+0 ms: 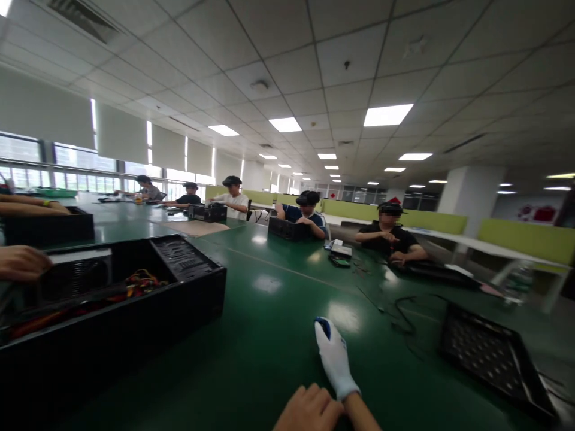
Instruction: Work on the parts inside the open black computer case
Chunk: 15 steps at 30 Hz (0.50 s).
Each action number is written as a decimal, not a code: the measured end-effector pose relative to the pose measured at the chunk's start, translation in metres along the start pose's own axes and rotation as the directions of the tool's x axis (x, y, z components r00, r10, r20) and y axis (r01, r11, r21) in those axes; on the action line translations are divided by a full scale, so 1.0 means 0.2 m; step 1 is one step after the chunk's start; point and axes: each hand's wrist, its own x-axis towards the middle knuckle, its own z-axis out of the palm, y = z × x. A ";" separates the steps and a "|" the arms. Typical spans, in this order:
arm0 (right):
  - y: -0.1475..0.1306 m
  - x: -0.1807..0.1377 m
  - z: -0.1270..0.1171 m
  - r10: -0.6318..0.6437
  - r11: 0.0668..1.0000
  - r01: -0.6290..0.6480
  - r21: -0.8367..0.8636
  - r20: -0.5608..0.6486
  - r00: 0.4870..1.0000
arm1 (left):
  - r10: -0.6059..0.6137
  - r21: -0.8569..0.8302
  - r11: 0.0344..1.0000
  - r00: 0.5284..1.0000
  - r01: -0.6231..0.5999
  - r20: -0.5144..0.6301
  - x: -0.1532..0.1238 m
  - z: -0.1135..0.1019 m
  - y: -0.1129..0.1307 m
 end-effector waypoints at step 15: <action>-0.04 0.00 0.01 0.013 0.970 0.001 -0.245 0.056 0.998 | -0.311 -0.506 0.841 0.936 0.190 -0.166 0.09 -0.08 0.04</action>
